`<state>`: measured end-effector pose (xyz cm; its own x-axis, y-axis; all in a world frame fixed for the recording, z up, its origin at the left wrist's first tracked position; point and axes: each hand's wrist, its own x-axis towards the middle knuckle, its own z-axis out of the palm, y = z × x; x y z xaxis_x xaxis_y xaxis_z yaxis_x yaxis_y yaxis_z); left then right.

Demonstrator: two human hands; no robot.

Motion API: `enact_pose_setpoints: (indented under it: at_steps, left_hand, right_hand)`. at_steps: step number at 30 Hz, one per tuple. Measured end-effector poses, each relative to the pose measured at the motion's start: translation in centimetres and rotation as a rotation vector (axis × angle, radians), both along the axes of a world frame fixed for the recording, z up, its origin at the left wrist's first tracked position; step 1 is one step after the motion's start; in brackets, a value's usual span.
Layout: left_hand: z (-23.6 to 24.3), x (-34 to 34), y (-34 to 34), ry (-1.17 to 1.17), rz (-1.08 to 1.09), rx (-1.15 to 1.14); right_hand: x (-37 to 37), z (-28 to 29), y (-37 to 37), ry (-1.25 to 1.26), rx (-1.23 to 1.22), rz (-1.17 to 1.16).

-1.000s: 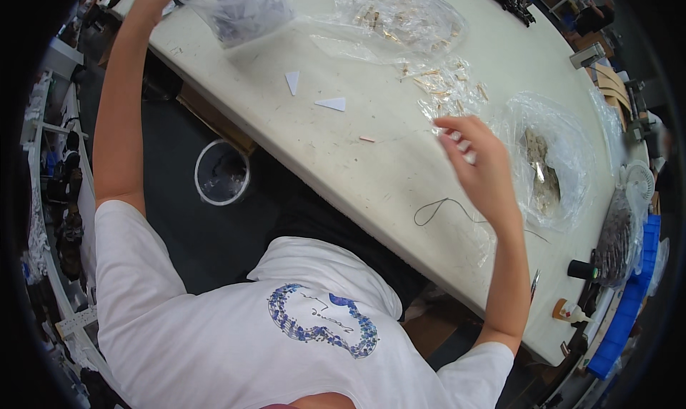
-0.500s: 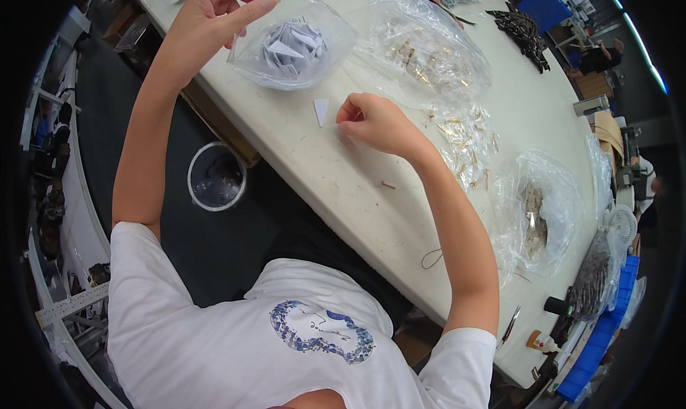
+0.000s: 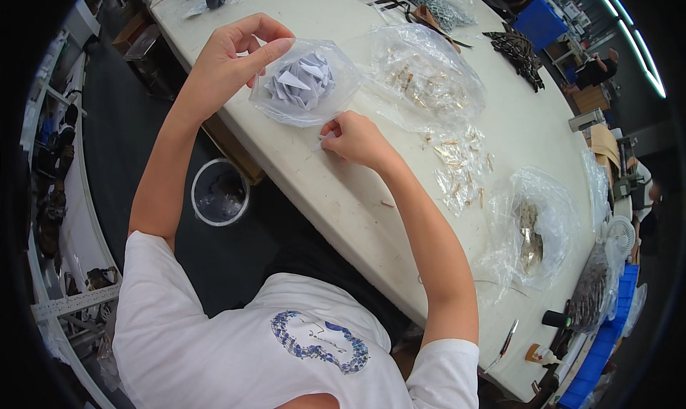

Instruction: The recorder sorts leather components from plastic bags and then performs hand-sewing on a leather piece.

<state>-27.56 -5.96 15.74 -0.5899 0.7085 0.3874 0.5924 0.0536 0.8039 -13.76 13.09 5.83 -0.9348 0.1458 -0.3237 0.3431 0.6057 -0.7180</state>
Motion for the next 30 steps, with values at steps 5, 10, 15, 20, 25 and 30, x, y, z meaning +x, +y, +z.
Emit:
enact_pose_setpoints:
  at_steps: [5,10,15,20,25,30]
  left_hand:
    - [-0.2,1.8,0.6,0.029,0.041,0.007]
    - [-1.3,6.3,2.3,0.16,0.023,0.139]
    - [-4.5,13.7,3.5,0.174,0.076,0.275]
    - [-9.4,20.4,2.8,0.296,0.204,0.266]
    - [-12.6,22.6,1.0,0.187,0.35,0.338]
    - [-12.6,20.9,0.6,0.239,0.259,0.376]
  right_hand:
    - [5.5,3.5,-0.1,0.12,-0.284,-0.076]
    - [8.6,7.4,-0.6,0.53,-0.443,-0.161]
    - [7.0,4.0,-3.1,0.687,0.239,-0.053]
    - [8.6,0.8,-2.8,0.753,0.337,0.03]
    - [11.2,0.5,-2.9,0.67,0.504,0.029]
    - [10.1,0.8,-3.9,0.757,0.681,0.294]
